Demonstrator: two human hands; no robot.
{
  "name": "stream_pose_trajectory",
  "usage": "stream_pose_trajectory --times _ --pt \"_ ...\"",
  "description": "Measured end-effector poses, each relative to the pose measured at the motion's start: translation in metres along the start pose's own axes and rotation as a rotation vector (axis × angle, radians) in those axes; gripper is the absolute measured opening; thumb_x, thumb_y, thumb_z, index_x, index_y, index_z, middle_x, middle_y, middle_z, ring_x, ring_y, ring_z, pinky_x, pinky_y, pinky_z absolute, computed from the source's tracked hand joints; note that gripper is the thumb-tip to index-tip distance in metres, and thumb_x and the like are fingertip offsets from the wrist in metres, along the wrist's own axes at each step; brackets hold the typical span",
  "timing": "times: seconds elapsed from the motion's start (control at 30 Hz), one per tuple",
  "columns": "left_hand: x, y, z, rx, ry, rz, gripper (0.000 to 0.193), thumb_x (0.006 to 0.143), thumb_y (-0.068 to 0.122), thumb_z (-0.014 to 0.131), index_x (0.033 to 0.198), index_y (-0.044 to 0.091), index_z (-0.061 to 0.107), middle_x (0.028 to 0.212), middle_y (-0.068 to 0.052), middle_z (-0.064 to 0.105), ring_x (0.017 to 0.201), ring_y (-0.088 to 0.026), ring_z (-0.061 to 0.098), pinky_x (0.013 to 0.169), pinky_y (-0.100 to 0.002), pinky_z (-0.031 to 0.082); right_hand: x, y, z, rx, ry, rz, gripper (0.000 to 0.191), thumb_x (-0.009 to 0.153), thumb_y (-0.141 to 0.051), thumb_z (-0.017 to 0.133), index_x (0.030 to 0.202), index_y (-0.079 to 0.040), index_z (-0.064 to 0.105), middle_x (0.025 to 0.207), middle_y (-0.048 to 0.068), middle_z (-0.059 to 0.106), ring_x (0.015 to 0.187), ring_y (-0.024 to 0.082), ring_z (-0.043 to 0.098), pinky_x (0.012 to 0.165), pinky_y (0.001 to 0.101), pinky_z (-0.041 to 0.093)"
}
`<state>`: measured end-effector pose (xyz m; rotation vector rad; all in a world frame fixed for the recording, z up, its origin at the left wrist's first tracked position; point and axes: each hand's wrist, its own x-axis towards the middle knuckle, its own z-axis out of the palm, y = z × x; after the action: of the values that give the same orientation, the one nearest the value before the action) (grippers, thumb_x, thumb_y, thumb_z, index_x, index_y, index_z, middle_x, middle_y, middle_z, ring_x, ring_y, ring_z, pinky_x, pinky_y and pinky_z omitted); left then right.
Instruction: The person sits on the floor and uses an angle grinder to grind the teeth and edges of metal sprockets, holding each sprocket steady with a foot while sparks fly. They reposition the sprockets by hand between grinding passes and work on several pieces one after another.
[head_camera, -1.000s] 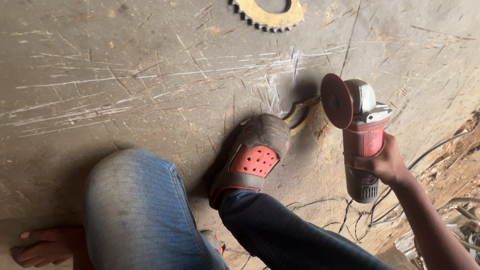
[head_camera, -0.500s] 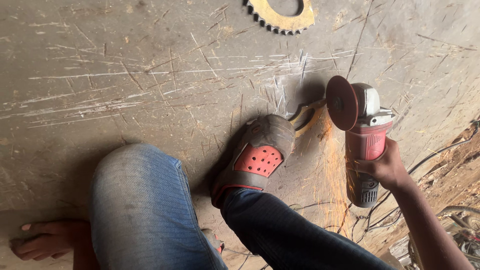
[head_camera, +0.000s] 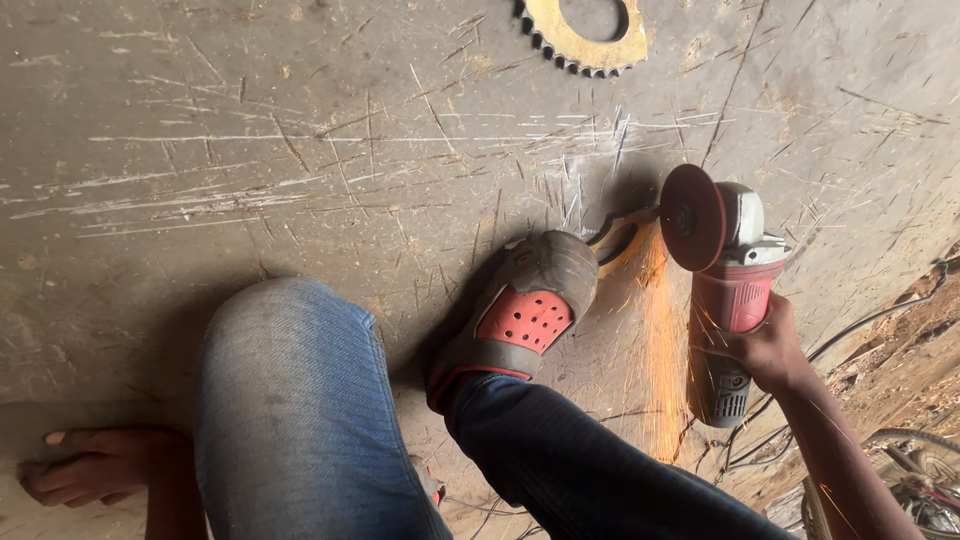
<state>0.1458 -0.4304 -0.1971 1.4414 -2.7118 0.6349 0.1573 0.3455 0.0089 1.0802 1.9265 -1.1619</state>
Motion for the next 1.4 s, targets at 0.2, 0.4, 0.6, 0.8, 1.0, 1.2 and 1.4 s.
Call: stream_pose_trajectory --times 0.2,0.4,0.6,0.8,1.0,1.2,1.4 --pt "-0.002 -0.002 -0.002 -0.028 -0.072 -0.032 0.068 0.113 0.058 0.014 0.157 0.010 0.036 0.149 -0.009 0.041 0.129 -0.027 0.053 0.095 -0.050 0.051 -0.001 0.000 0.009 -0.041 0.077 0.088 0.050 0.056 0.001 0.083 0.103 0.003 0.066 0.091 0.011 0.073 0.076 0.018 0.069 0.069 0.0364 0.059" --pt "-0.001 -0.001 -0.004 0.027 -0.127 -0.075 0.069 0.113 0.059 0.011 0.154 0.009 0.034 0.149 -0.008 0.040 0.130 -0.025 0.051 0.094 -0.051 0.049 -0.003 0.002 0.010 -0.049 0.099 0.131 0.046 0.057 0.002 0.081 0.100 0.005 0.068 0.088 0.013 0.073 0.073 0.021 0.070 0.066 0.0372 0.059" --pt "-0.002 -0.001 -0.006 0.007 -0.146 -0.067 0.072 0.116 0.065 0.012 0.158 0.010 0.032 0.153 -0.009 0.038 0.130 -0.027 0.050 0.096 -0.050 0.049 -0.005 0.002 0.013 0.029 0.093 0.077 0.044 0.058 0.002 0.080 0.100 0.005 0.068 0.090 0.012 0.072 0.074 0.019 0.069 0.067 0.0355 0.059" --pt "-0.003 -0.002 -0.007 -0.042 -0.110 -0.069 0.070 0.113 0.060 0.014 0.158 0.009 0.031 0.153 -0.010 0.037 0.130 -0.029 0.050 0.097 -0.053 0.047 -0.009 -0.005 0.017 -0.016 0.085 0.128 0.038 0.061 0.001 0.079 0.097 0.005 0.069 0.086 0.014 0.075 0.072 0.021 0.071 0.066 0.0363 0.060" --pt "-0.003 -0.002 -0.008 -0.072 -0.121 -0.064 0.067 0.114 0.058 0.017 0.158 0.010 0.033 0.150 -0.011 0.040 0.132 -0.030 0.049 0.100 -0.054 0.046 -0.008 0.000 0.018 -0.036 0.106 0.089 0.039 0.060 0.003 0.078 0.098 0.006 0.069 0.087 0.012 0.073 0.072 0.019 0.069 0.065 0.0362 0.058" --pt "-0.001 -0.001 -0.010 -0.125 -0.082 -0.039 0.065 0.115 0.058 0.018 0.157 0.011 0.035 0.152 -0.008 0.043 0.132 -0.029 0.051 0.100 -0.054 0.047 -0.009 0.010 0.014 -0.100 0.096 0.072 0.041 0.063 0.002 0.085 0.100 0.005 0.068 0.088 0.012 0.072 0.073 0.018 0.066 0.062 0.0351 0.055" --pt "-0.002 -0.004 -0.008 -0.014 -0.060 0.011 0.067 0.115 0.056 0.016 0.156 0.008 0.034 0.150 -0.011 0.042 0.126 -0.026 0.054 0.092 -0.050 0.050 -0.012 0.009 0.016 0.023 0.087 0.132 0.041 0.063 0.005 0.080 0.101 0.007 0.068 0.090 0.012 0.072 0.075 0.021 0.068 0.064 0.0367 0.058"
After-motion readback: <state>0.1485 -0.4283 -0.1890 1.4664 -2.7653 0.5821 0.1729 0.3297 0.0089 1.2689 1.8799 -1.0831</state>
